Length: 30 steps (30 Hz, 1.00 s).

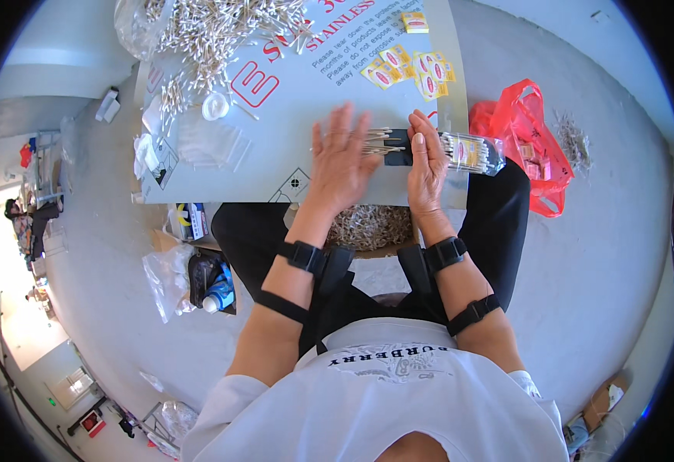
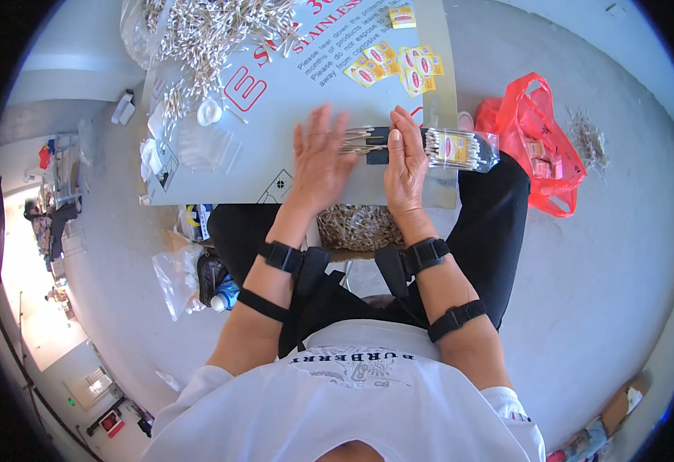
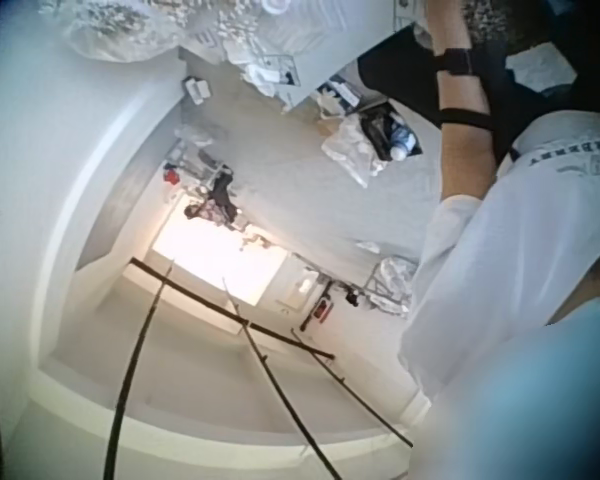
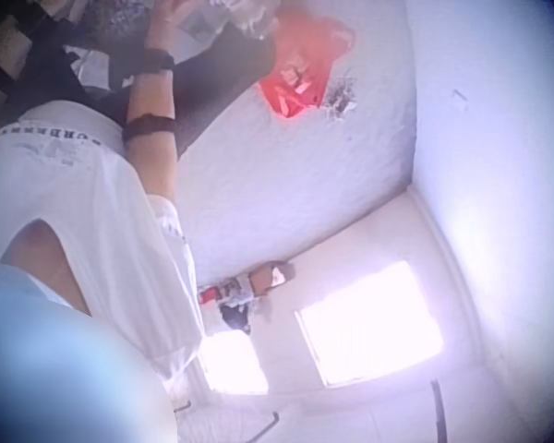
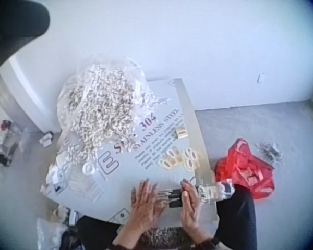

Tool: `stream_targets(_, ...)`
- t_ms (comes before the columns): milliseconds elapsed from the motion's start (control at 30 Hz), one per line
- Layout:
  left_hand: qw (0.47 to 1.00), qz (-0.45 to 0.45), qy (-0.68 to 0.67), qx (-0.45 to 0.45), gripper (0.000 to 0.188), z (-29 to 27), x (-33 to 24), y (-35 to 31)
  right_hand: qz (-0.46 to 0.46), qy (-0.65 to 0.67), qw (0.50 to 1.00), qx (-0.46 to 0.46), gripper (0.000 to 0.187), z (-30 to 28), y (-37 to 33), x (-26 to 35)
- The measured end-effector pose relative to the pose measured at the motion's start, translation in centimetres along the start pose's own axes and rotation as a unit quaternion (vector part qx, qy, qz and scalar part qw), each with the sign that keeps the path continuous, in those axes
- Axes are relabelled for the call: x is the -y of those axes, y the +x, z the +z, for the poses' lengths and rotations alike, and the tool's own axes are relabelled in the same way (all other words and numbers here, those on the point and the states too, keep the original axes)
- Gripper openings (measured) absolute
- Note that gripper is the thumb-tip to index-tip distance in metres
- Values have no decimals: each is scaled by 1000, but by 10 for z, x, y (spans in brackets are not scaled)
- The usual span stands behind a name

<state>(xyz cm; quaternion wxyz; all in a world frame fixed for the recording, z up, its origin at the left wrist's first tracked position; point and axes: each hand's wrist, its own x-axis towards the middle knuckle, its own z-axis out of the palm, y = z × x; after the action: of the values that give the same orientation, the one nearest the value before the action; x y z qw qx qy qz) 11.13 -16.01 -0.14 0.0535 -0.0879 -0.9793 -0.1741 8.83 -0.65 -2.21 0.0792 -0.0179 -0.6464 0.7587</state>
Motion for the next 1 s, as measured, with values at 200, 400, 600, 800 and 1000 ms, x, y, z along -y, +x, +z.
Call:
stream_targets(200,913,-157,-324,-192,58,6,1,-5,-3,-23,1000,-4,34,13,-3,1)
stream_targets(400,897,-128,-377,-192,60,15,-18,10,-5,-11,1000,2,34,21,-1,-1)
stream_targets(600,923,-67,-360,-122,60,16,-6,17,22,28,999,10,31,10,9,-2)
stream_targets(800,999,-44,-12,27,75,9,-24,7,36,63,997,-3,30,0,11,-3)
stream_targets(1000,997,-18,3,70,83,5,-33,-18,60,81,995,-1,34,3,3,5)
